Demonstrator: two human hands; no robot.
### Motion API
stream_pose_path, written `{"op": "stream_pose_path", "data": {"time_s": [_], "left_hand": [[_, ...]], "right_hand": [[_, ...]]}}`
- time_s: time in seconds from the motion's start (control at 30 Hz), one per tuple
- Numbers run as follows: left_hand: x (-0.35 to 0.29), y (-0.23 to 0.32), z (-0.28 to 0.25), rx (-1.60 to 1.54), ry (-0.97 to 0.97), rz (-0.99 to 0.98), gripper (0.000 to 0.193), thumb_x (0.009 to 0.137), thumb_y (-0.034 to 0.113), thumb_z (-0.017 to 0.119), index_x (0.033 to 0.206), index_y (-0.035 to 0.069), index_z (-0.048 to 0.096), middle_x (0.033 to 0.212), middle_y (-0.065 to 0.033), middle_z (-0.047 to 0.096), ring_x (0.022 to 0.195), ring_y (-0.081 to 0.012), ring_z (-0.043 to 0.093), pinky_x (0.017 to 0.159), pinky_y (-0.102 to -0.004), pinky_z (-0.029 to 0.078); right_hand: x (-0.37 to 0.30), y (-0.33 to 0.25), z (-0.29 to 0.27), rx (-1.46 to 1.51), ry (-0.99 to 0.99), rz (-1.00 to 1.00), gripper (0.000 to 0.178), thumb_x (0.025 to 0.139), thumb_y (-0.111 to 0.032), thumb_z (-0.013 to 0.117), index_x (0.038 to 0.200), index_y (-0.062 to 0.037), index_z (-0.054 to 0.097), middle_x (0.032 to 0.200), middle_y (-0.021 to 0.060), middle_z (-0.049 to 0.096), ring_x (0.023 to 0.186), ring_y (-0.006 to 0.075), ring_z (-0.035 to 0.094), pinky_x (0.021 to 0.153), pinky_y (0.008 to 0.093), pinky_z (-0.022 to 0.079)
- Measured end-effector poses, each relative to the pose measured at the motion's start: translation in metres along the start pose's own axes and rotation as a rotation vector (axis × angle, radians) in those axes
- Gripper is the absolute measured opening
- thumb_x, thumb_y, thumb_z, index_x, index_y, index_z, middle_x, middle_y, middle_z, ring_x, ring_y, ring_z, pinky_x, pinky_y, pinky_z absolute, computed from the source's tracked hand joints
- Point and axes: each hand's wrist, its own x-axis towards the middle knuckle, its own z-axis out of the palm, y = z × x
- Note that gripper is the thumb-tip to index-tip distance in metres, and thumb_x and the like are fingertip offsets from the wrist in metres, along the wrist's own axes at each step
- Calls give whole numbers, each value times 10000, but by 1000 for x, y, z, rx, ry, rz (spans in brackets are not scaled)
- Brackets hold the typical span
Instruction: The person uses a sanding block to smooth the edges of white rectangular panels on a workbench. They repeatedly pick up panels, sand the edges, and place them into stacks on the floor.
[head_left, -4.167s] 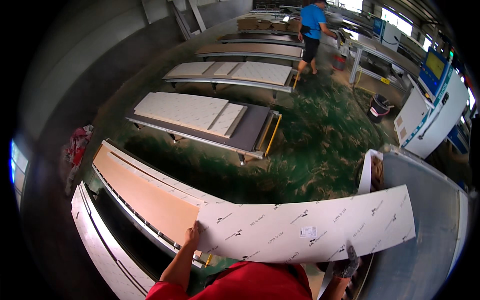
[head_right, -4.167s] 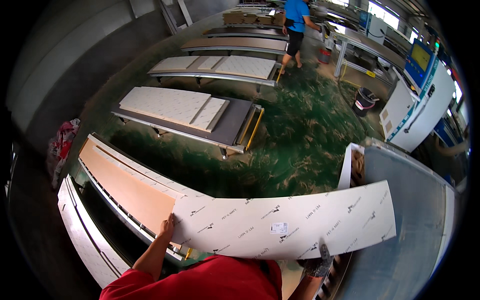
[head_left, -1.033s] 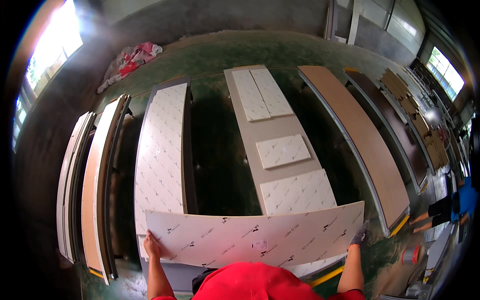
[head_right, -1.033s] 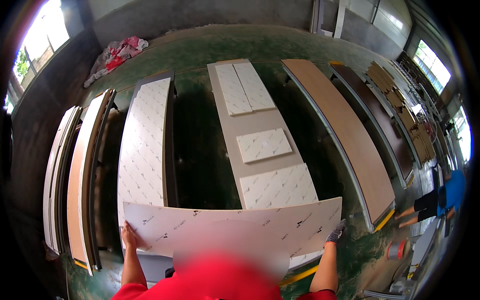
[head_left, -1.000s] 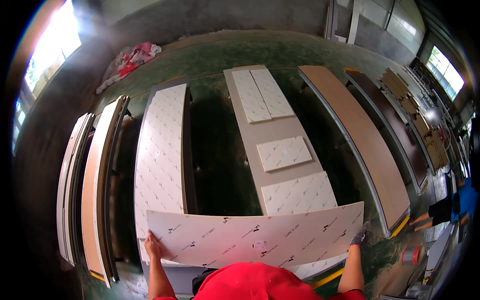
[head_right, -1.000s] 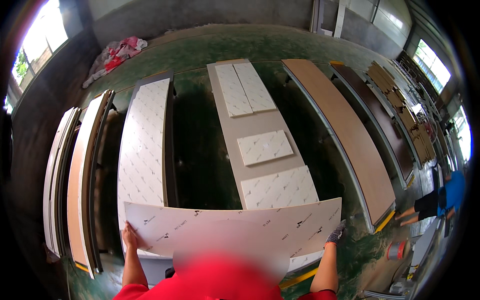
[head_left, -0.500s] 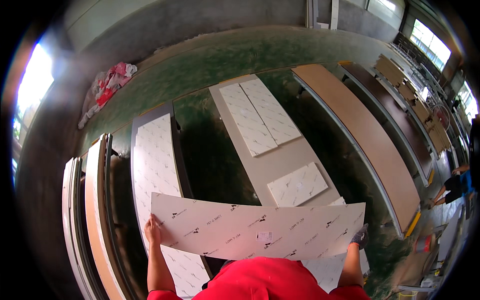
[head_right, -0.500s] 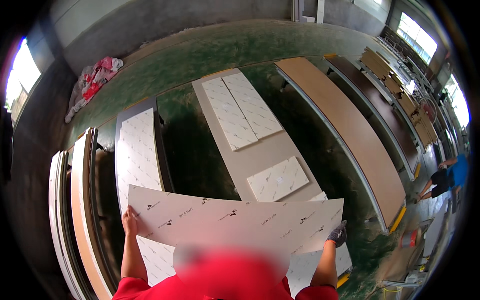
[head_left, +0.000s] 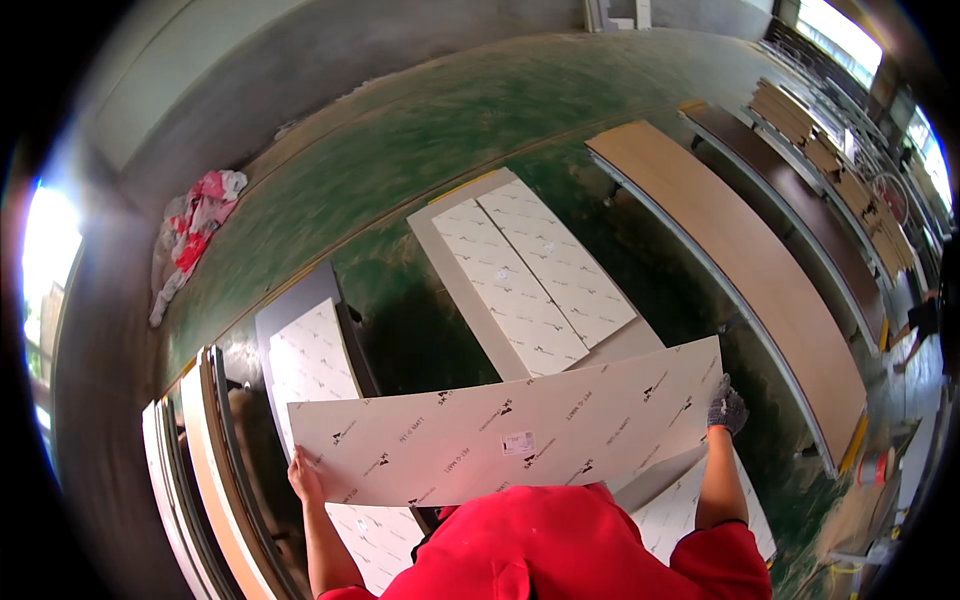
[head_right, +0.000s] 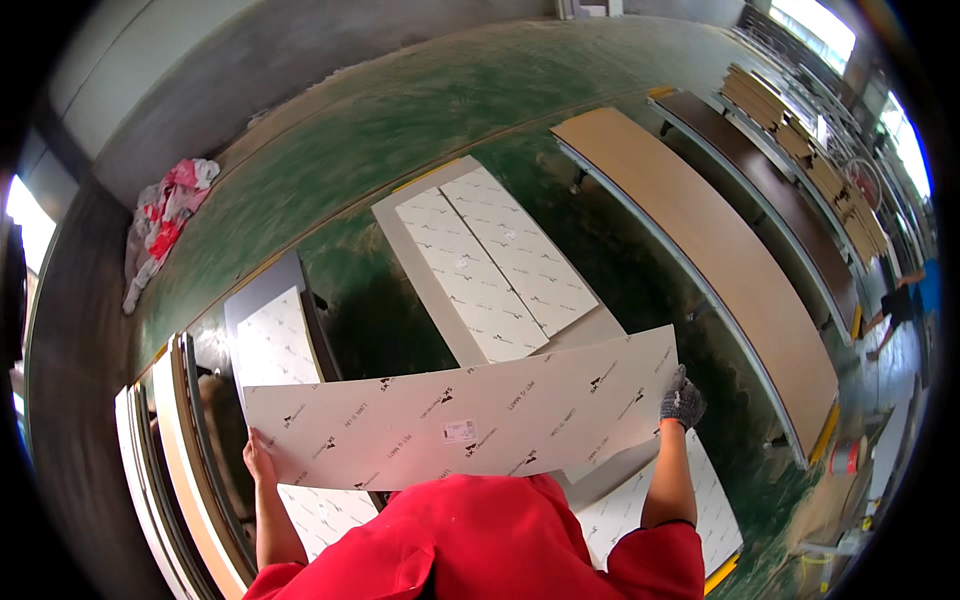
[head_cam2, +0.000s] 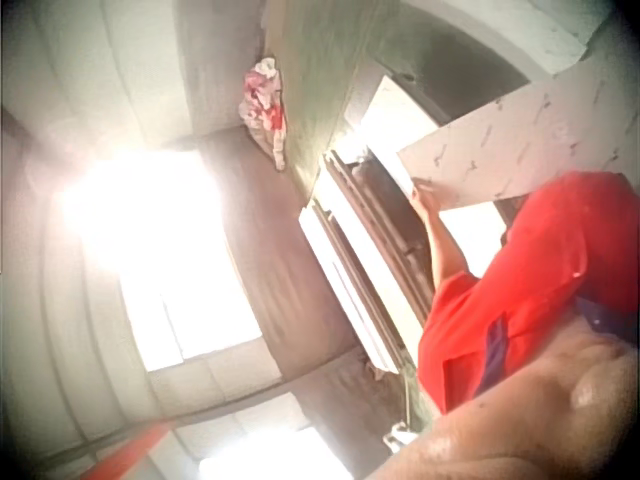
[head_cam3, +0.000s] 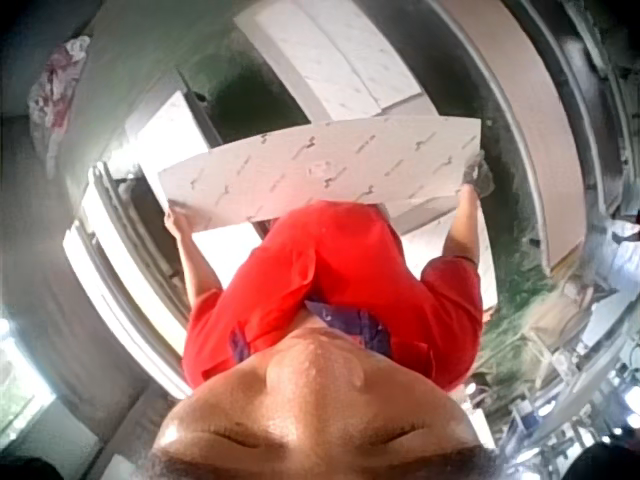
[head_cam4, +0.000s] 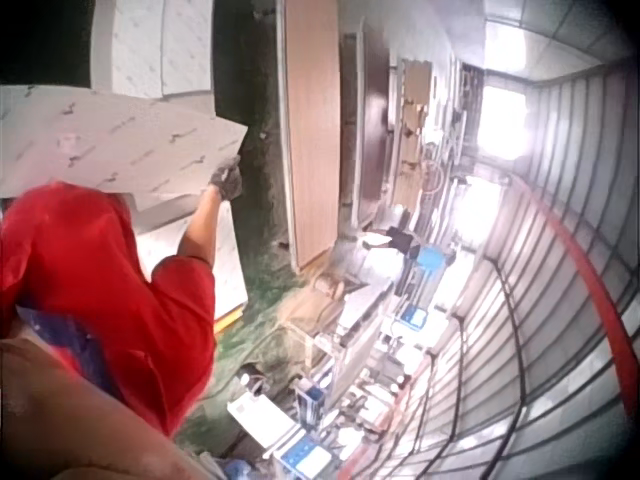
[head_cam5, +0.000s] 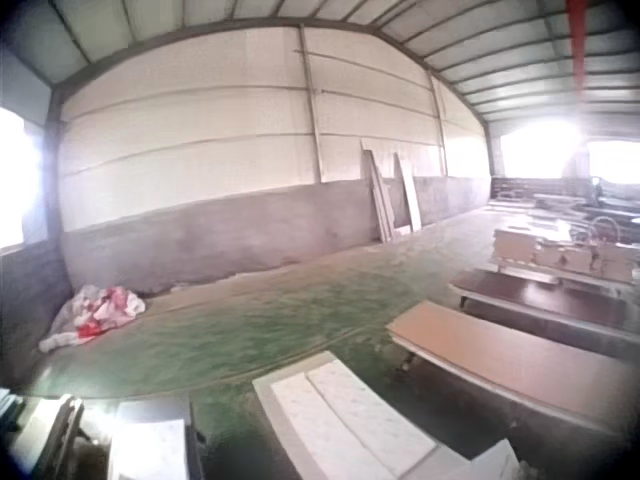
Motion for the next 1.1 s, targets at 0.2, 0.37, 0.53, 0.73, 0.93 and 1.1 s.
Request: {"op": "stream_pose_path", "data": {"time_s": [0.2, 0.37, 0.53, 0.73, 0.93, 1.1], "left_hand": [[196, 24, 139, 98, -182, -90, 655, 965, 576, 503, 1021, -45, 702, 832, -108, 670, 787, -179, 574, 723, -336, 466], [357, 86, 269, 280, -394, -55, 700, 948, 609, 488, 1123, -41, 678, 1067, -165, 695, 982, -261, 621, 865, -369, 467], [498, 131, 389, 36, -738, -216, 697, 937, 597, 511, 1266, -9, 618, 1175, -140, 660, 1043, -235, 616, 901, -377, 496], [617, 152, 457, 226, -912, -3, 782, 954, 625, 426, 1461, 29, 416, 1434, -138, 485, 1255, -280, 507, 1037, -406, 417], [510, 197, 529, 413, -1226, -100, 790, 971, 628, 371, 1511, 52, 333, 1512, -127, 408, 1354, -278, 426, 1114, -423, 340], [380, 255, 616, 262, -1480, 56, 789, 973, 627, 368, 1510, 51, 331, 1515, -124, 404, 1359, -278, 419, 1116, -425, 336]], "right_hand": [[3, -86, 35, -20, 23, 6, 737, 983, -614, 182, 1145, -133, 716, 1162, 130, 685, 1119, 336, 619, 1008, 455, 441], [-30, -151, 24, -138, -105, 222, 732, 996, -588, 162, 1173, -115, 692, 1160, 149, 681, 1103, 362, 624, 988, 468, 454], [-58, -201, 9, 161, -70, 297, 784, 958, -678, 269, 1026, -30, 705, 1022, 265, 679, 1006, 433, 622, 927, 471, 444], [-8, -274, -79, 1026, -237, 453, 695, 886, -693, 503, 916, -33, 717, 872, 74, 674, 835, 186, 610, 801, 321, 450], [-23, -318, -215, 1595, -234, 202, 621, 880, -654, 577, 896, -43, 688, 848, 58, 689, 755, 159, 632, 709, 314, 500], [-78, -350, -252, 1922, -208, 6, 828, 858, -687, 569, 1217, 59, 587, 1208, 179, 625, 1089, 278, 620, 937, 425, 495]]}}
